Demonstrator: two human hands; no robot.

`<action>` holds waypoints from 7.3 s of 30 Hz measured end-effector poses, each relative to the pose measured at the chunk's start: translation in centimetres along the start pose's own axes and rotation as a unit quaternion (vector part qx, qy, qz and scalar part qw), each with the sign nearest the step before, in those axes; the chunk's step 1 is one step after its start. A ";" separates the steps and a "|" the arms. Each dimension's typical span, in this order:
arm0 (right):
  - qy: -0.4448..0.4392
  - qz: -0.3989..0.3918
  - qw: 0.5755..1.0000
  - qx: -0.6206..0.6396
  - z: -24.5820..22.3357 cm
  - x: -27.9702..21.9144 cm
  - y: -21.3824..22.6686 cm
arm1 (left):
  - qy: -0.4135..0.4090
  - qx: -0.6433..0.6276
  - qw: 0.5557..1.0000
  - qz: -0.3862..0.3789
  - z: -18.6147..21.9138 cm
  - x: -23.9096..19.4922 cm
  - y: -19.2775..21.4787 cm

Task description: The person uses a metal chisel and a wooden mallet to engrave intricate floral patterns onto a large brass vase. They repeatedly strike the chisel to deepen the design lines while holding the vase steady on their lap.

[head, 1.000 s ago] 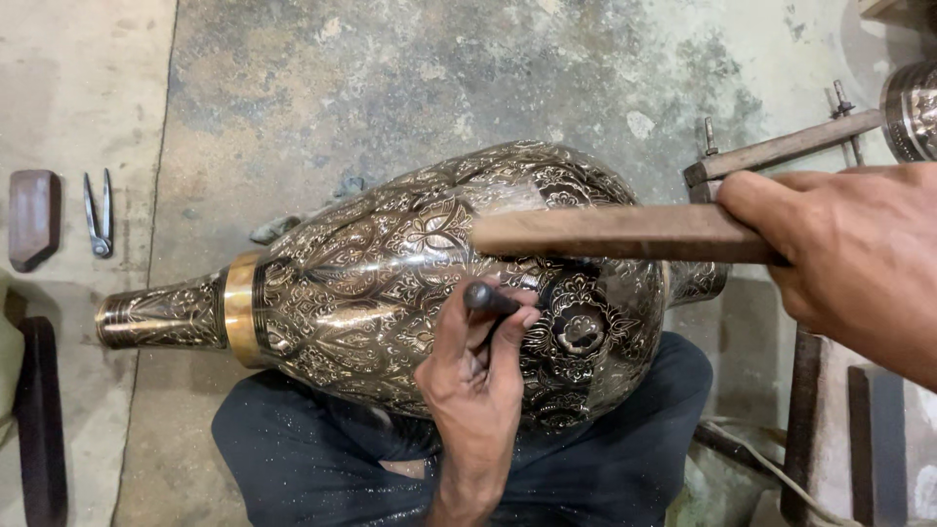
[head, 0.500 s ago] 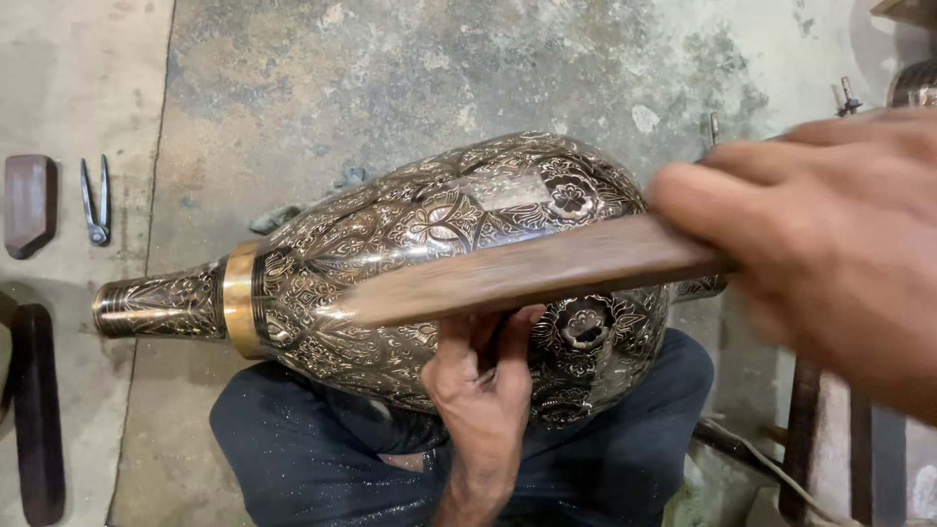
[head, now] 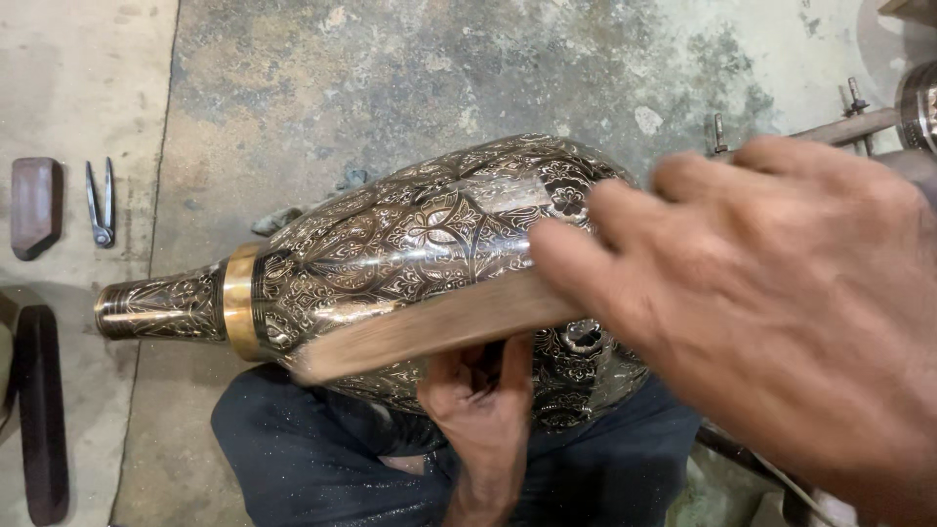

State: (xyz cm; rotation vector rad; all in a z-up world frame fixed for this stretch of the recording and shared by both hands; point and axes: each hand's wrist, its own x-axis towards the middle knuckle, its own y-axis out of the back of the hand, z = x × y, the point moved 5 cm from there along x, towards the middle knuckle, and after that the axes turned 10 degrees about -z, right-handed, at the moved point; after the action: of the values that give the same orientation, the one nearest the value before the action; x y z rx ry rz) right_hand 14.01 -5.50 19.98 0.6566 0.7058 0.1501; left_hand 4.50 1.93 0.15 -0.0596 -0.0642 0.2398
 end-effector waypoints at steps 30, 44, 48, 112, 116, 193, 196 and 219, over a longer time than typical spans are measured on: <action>-0.031 -0.104 0.992 0.066 0.9 -0.7 -2.8 | 0.000 -0.021 0.995 -0.095 0.7 0.9 -0.3; -0.140 -0.174 0.965 0.137 3.6 -2.5 -6.2 | 0.017 -0.114 0.977 -0.182 0.9 3.2 -0.5; -0.150 -0.199 0.955 0.163 4.8 -3.2 -10.7 | 0.036 -0.169 0.982 -0.077 1.7 2.2 0.8; 0.103 0.187 0.963 0.163 -1.8 -4.2 1.3 | -0.012 -0.072 0.997 -0.020 -2.5 -2.8 0.1; 0.078 0.079 0.989 0.098 -2.0 -3.6 0.2 | -0.009 -0.045 0.999 -0.026 -2.6 -2.5 0.5; -0.241 -0.080 0.711 0.656 -0.1 -13.0 -36.0 | 0.108 0.111 0.940 -0.304 4.0 7.6 -5.3; -0.217 -0.202 0.803 0.517 2.8 -11.3 -32.9 | 0.067 0.100 0.953 -0.279 4.2 6.5 -5.5; -0.114 -0.097 0.961 0.234 9.6 -3.1 -12.2 | -0.009 0.106 0.975 -0.194 1.8 4.3 -5.3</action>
State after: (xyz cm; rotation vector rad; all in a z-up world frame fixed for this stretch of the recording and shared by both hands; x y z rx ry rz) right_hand 16.75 -21.04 19.78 1.0326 0.5793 -0.2811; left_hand 9.74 -2.08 2.55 0.1674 -0.0662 -0.1439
